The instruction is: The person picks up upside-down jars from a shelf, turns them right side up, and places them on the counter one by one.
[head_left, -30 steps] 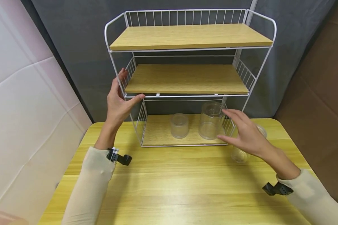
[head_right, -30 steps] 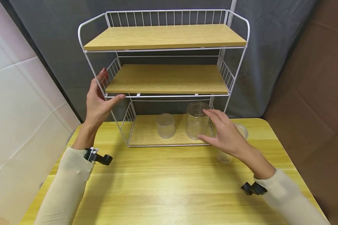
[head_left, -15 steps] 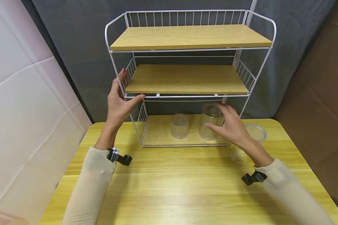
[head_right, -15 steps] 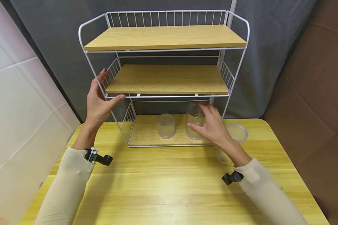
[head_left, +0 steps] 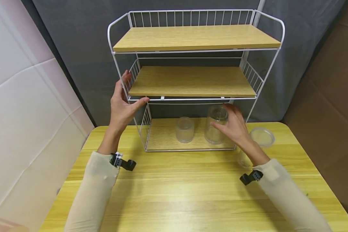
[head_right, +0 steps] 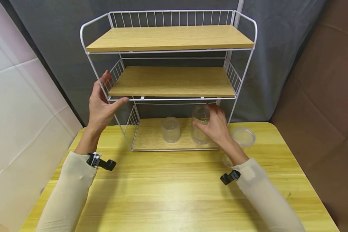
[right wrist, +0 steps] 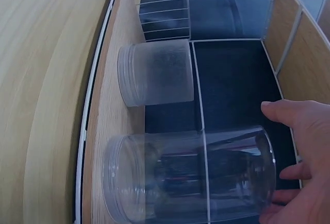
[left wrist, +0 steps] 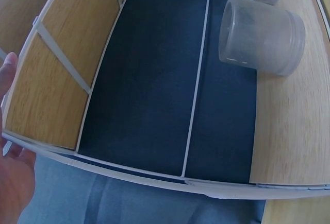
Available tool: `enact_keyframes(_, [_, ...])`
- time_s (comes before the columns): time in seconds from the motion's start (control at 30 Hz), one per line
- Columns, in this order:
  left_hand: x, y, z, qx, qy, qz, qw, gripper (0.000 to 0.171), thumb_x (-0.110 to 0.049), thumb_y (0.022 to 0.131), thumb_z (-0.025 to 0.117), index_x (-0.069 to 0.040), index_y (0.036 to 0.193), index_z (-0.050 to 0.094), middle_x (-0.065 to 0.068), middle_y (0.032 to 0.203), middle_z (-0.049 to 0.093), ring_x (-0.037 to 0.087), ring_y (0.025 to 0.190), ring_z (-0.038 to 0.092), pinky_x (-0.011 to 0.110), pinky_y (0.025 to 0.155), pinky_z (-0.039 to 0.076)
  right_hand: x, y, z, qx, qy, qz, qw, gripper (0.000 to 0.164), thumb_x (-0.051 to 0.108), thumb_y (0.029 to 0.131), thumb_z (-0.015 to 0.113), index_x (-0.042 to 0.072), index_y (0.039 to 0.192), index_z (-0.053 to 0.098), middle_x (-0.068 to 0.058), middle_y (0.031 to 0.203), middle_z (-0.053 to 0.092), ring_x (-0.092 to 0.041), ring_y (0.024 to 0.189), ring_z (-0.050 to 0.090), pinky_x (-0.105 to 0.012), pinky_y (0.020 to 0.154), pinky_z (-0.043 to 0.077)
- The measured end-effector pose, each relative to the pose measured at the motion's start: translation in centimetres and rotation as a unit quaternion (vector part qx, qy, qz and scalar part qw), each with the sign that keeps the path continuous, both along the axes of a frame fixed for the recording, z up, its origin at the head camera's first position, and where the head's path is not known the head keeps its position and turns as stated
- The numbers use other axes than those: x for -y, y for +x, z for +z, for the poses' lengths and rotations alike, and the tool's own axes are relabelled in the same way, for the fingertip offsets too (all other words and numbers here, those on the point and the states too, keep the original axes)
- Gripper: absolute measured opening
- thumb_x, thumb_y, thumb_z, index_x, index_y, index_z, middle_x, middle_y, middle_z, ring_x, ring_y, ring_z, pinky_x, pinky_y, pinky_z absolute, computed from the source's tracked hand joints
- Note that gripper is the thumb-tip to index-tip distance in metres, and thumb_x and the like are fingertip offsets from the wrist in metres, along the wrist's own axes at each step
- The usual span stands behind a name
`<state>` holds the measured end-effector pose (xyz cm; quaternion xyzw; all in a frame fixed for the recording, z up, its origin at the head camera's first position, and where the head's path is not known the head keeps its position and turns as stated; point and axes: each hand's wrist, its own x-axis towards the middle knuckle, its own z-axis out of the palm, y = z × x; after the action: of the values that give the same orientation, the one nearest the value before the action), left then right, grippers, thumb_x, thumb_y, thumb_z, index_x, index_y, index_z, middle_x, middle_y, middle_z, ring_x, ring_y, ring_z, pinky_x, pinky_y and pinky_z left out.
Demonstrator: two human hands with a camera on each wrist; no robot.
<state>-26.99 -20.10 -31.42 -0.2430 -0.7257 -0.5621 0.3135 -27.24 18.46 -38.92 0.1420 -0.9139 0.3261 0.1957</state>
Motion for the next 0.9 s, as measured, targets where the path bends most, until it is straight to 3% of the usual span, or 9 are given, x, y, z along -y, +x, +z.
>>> enact_keyframes(0.13, [0.06, -0.04, -0.01, -0.001, 0.001, 0.000, 1.0000, 0.089, 0.012, 0.082, 0.084, 0.000, 0.158, 0.041, -0.001, 0.170, 0.036, 0.019, 0.156, 0.035, 0.038, 0.130, 0.028, 0.26, -0.40, -0.15, 0.005, -0.003, -0.005, 1.000, 0.089, 0.031, 0.081, 0.091, -0.009, 0.149, 0.050, -0.033, 0.152, 0.050, -0.052, 0.142, 0.045, -0.064, 0.118, 0.039])
enact_keyframes(0.63, [-0.08, -0.20, -0.18, -0.009, 0.005, -0.002, 0.9999, 0.094, 0.012, 0.082, 0.084, -0.001, 0.162, 0.036, -0.001, 0.170, 0.037, 0.020, 0.157, 0.034, 0.039, 0.130, 0.027, 0.24, -1.09, -0.37, 0.053, 0.014, -0.028, 0.998, 0.086, 0.036, 0.084, 0.087, -0.008, 0.149, 0.052, -0.036, 0.150, 0.048, -0.054, 0.138, 0.047, -0.066, 0.111, 0.046])
enact_keyframes(0.9, [-0.29, -0.08, -0.20, -0.011, 0.019, -0.008, 0.9997, 0.096, 0.013, 0.083, 0.083, -0.001, 0.163, 0.033, 0.013, 0.170, 0.036, 0.035, 0.157, 0.032, 0.043, 0.130, 0.027, 0.41, -0.50, 0.06, 0.055, 0.029, -0.016, 0.998, 0.078, 0.035, 0.083, 0.088, -0.008, 0.142, 0.060, -0.035, 0.145, 0.054, -0.052, 0.134, 0.051, -0.064, 0.110, 0.047])
